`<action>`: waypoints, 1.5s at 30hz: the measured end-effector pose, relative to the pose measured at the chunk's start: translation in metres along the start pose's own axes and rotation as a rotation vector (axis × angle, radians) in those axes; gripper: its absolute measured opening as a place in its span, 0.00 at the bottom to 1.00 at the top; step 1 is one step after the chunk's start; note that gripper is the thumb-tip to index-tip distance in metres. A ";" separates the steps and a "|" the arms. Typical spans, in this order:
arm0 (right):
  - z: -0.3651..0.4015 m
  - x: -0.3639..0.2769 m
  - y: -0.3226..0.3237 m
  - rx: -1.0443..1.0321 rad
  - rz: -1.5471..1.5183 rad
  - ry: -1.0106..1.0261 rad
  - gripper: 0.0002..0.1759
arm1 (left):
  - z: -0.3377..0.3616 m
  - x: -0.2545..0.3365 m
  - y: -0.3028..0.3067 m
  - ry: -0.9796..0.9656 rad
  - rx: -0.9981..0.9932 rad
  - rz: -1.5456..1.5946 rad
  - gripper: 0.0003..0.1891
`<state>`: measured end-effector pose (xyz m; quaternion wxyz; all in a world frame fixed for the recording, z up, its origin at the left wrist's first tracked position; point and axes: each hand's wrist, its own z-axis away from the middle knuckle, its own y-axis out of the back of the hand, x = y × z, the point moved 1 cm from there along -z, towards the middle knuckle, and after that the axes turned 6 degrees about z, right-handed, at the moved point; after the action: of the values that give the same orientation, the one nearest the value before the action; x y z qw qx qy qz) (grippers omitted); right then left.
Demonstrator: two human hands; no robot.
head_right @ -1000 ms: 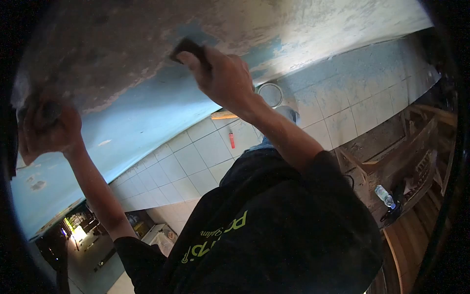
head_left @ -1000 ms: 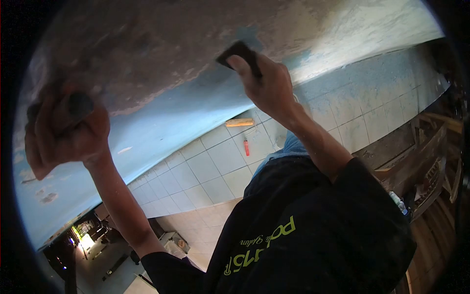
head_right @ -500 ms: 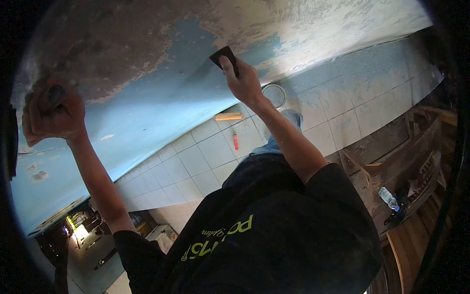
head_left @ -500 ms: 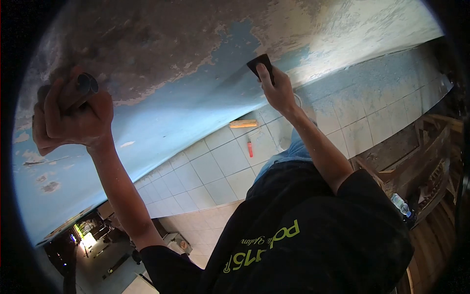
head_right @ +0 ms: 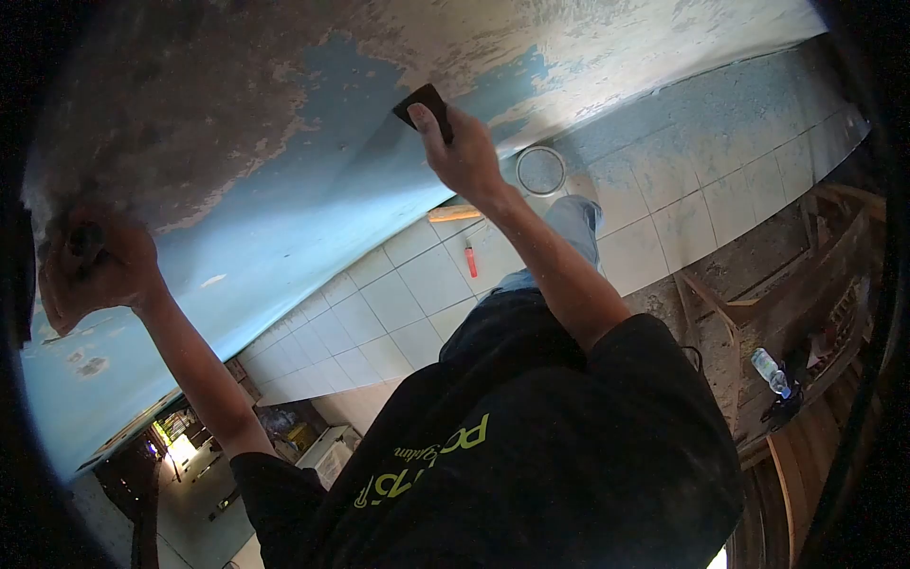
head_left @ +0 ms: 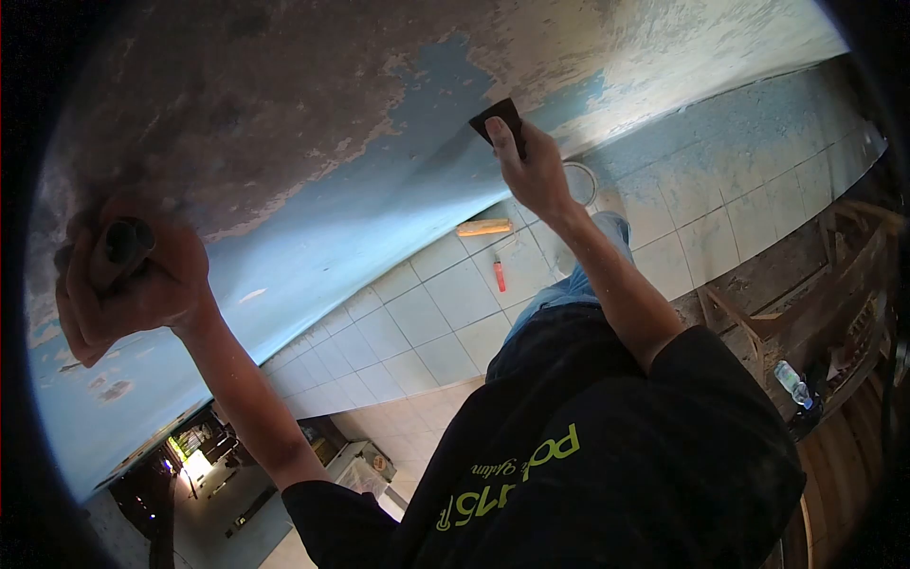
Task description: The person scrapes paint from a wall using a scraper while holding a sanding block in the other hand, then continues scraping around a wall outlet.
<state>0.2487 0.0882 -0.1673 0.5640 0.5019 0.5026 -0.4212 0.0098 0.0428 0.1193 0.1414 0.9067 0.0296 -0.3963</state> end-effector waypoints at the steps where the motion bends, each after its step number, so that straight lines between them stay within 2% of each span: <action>1: 0.001 0.002 -0.004 -0.004 0.000 -0.003 0.27 | 0.000 0.000 -0.001 -0.006 0.063 0.101 0.21; 4: 0.001 0.005 -0.011 0.015 -0.146 0.005 0.27 | 0.000 0.002 -0.003 0.006 0.099 0.153 0.20; 7: -0.003 0.004 -0.003 0.055 -0.021 0.047 0.25 | -0.001 -0.001 0.001 -0.043 0.065 0.049 0.20; 10: -0.012 -0.007 0.023 0.020 0.381 0.255 0.22 | 0.006 0.001 0.001 0.051 0.068 -0.008 0.20; 14: -0.007 -0.019 0.012 0.032 0.336 0.264 0.22 | 0.007 -0.005 0.001 0.057 0.093 0.038 0.20; 16: -0.002 -0.021 0.003 0.020 0.170 0.122 0.23 | 0.003 -0.009 0.003 -0.066 0.057 -0.090 0.21; 20: 0.006 -0.027 -0.009 0.000 0.004 0.016 0.24 | 0.005 -0.008 0.001 -0.065 0.072 -0.043 0.21; 22: 0.010 -0.032 -0.012 -0.017 -0.182 -0.058 0.25 | 0.003 -0.003 0.000 0.008 0.089 -0.006 0.21; 26: 0.012 -0.032 -0.016 -0.010 -0.194 -0.102 0.25 | 0.002 -0.001 0.000 -0.034 0.091 0.003 0.21; 28: 0.008 -0.030 -0.009 -0.014 -0.062 0.017 0.25 | 0.015 -0.004 -0.002 0.090 0.125 0.099 0.20; 29: 0.006 -0.031 -0.005 -0.015 -0.060 0.015 0.25 | 0.015 -0.006 -0.001 0.092 0.124 0.100 0.20; 31: 0.003 -0.035 0.004 0.004 0.145 0.078 0.25 | 0.005 -0.006 0.001 -0.020 0.107 -0.058 0.21; 34: 0.002 -0.039 0.012 -0.026 0.297 0.087 0.24 | 0.005 -0.009 0.006 -0.074 0.032 -0.154 0.22; 38: 0.001 -0.041 0.017 0.027 0.422 0.223 0.22 | 0.004 -0.007 0.001 -0.054 0.058 -0.035 0.22; 40: 0.002 -0.044 0.015 -0.028 0.266 0.106 0.23 | 0.001 -0.003 0.000 -0.027 0.066 0.084 0.21; 41: 0.004 -0.044 0.011 -0.026 0.266 0.110 0.23 | 0.000 0.000 -0.001 -0.028 0.068 0.081 0.21; 43: 0.006 -0.040 0.000 -0.014 0.057 0.008 0.24 | -0.002 0.005 -0.003 0.024 0.084 0.203 0.21; 44: 0.007 -0.039 -0.002 -0.015 0.054 0.010 0.24 | -0.002 0.005 0.000 0.021 0.082 0.201 0.21; 45: 0.007 -0.038 -0.003 -0.030 0.000 -0.005 0.26 | -0.002 0.004 0.003 0.001 0.044 0.052 0.22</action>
<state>0.2413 0.0797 -0.1301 0.5726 0.4925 0.5074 -0.4148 0.0144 0.0405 0.1182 0.1316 0.9103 -0.0028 -0.3925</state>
